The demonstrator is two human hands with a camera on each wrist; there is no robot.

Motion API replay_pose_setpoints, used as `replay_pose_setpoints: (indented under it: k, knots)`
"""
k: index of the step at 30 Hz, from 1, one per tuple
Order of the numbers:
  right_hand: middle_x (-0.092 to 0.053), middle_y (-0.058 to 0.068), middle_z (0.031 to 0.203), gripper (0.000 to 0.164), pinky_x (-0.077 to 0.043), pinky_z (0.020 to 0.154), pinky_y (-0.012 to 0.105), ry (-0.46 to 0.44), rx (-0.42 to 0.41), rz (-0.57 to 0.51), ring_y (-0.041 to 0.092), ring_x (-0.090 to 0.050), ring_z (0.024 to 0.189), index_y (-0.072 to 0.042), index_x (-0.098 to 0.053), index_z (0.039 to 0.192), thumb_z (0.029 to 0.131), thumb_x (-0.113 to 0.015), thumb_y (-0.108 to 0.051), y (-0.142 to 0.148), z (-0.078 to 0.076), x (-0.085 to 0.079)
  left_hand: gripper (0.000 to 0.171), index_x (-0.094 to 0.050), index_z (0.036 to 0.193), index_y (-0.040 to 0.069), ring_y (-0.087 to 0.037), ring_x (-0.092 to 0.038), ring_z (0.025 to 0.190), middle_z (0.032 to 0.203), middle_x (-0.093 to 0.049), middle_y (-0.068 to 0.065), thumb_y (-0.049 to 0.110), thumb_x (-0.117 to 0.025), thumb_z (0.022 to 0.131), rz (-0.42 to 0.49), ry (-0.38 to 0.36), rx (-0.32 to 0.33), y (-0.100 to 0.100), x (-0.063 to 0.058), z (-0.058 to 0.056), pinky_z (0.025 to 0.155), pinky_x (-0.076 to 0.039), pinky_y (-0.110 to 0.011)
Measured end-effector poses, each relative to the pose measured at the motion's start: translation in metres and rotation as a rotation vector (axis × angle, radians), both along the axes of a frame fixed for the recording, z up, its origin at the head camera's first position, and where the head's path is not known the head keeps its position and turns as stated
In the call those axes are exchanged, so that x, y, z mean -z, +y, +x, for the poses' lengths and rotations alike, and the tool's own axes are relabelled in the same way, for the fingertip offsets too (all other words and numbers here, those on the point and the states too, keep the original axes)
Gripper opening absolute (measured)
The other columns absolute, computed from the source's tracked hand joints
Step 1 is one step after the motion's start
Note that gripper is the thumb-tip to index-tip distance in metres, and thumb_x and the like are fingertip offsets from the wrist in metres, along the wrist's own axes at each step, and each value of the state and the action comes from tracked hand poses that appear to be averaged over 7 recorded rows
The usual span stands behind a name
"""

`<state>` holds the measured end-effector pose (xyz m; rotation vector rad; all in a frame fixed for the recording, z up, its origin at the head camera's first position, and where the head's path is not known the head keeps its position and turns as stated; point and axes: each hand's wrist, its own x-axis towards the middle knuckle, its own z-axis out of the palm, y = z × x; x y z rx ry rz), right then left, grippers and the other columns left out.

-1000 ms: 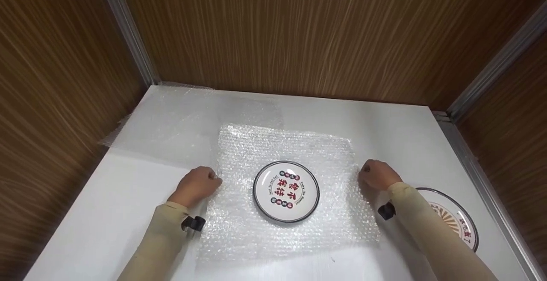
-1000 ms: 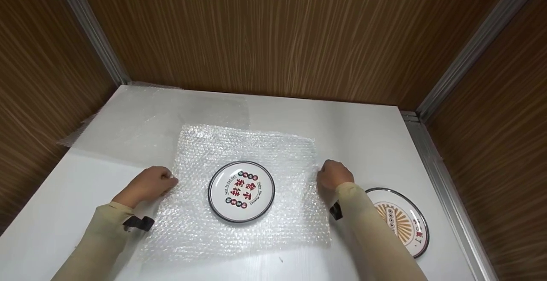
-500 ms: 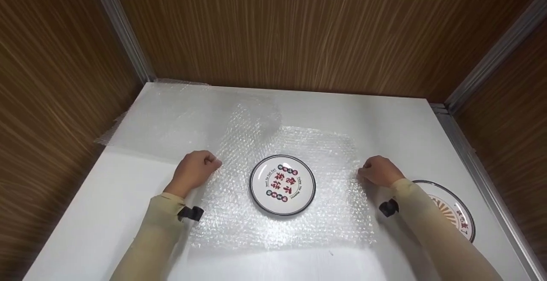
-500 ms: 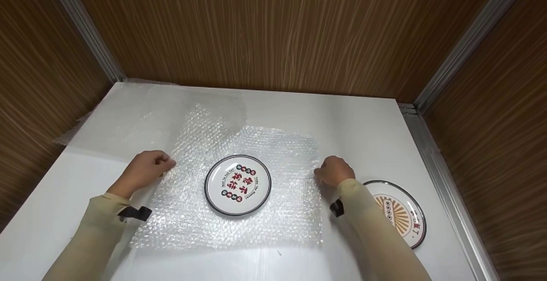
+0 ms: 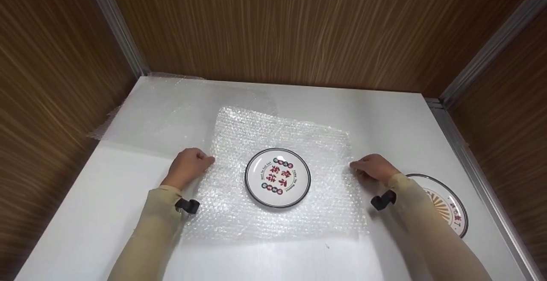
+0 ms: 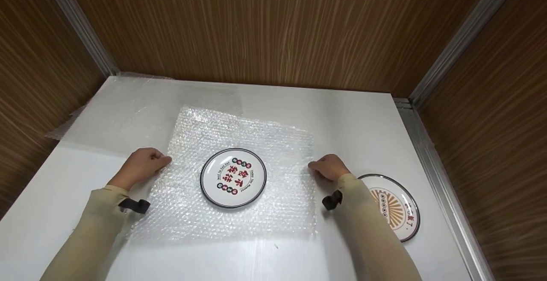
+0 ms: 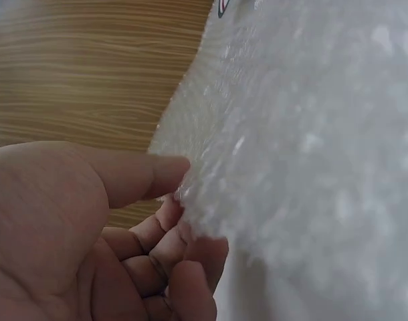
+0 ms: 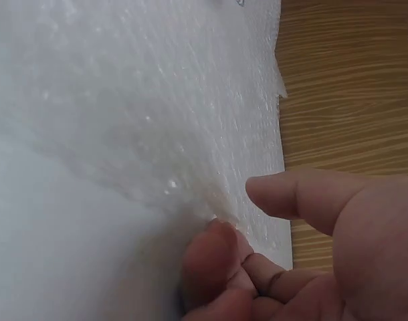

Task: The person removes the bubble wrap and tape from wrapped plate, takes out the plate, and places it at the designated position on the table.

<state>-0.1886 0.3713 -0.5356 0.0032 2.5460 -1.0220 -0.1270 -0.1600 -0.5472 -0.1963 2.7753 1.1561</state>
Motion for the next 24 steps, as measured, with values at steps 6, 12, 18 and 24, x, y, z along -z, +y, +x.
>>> replay_pose_setpoints:
  k: [6,12,18,24]
  knots:
    - [-0.052,-0.008,0.067,0.024,-0.041,0.069,0.027,-0.021,-0.042,0.004,0.011,-0.049,0.069,-0.015,-0.065,0.074,0.092,-0.071,-0.031,0.003,-0.001,-0.003,0.027,-0.071,0.096,0.005,-0.021,-0.056,0.081,0.085,-0.065,-0.004,0.03,-0.061,0.097,0.058,0.016,0.009,-0.004,0.003,-0.003,0.074,-0.046,-0.034]
    - [-0.045,-0.008,0.062,0.033,-0.037,0.069,0.029,-0.049,-0.11,0.008,0.012,-0.043,0.064,-0.018,-0.052,0.068,0.093,-0.07,-0.03,0.008,-0.002,-0.003,0.017,-0.07,0.091,0.007,-0.02,-0.055,0.076,0.076,-0.063,-0.002,0.02,-0.061,0.095,0.087,0.064,0.033,-0.004,0.008,-0.005,0.073,-0.045,-0.034]
    - [-0.052,-0.007,0.066,0.024,-0.04,0.071,0.029,-0.027,-0.155,0.022,0.012,-0.049,0.067,-0.012,-0.064,0.077,0.095,-0.07,-0.027,0.004,-0.004,0.001,0.016,-0.074,0.095,0.007,-0.024,-0.059,0.087,0.089,-0.067,-0.005,0.017,-0.062,0.094,0.049,0.089,0.025,-0.004,0.008,-0.006,0.081,-0.047,-0.038]
    - [-0.054,-0.007,0.067,0.021,-0.041,0.073,0.029,0.022,-0.142,0.034,0.012,-0.051,0.07,-0.009,-0.068,0.082,0.095,-0.07,-0.026,0.0,-0.006,0.006,0.013,-0.074,0.091,0.008,-0.022,-0.058,0.082,0.086,-0.068,-0.004,0.014,-0.062,0.092,0.046,0.109,-0.001,-0.004,0.012,-0.008,0.076,-0.047,-0.035]
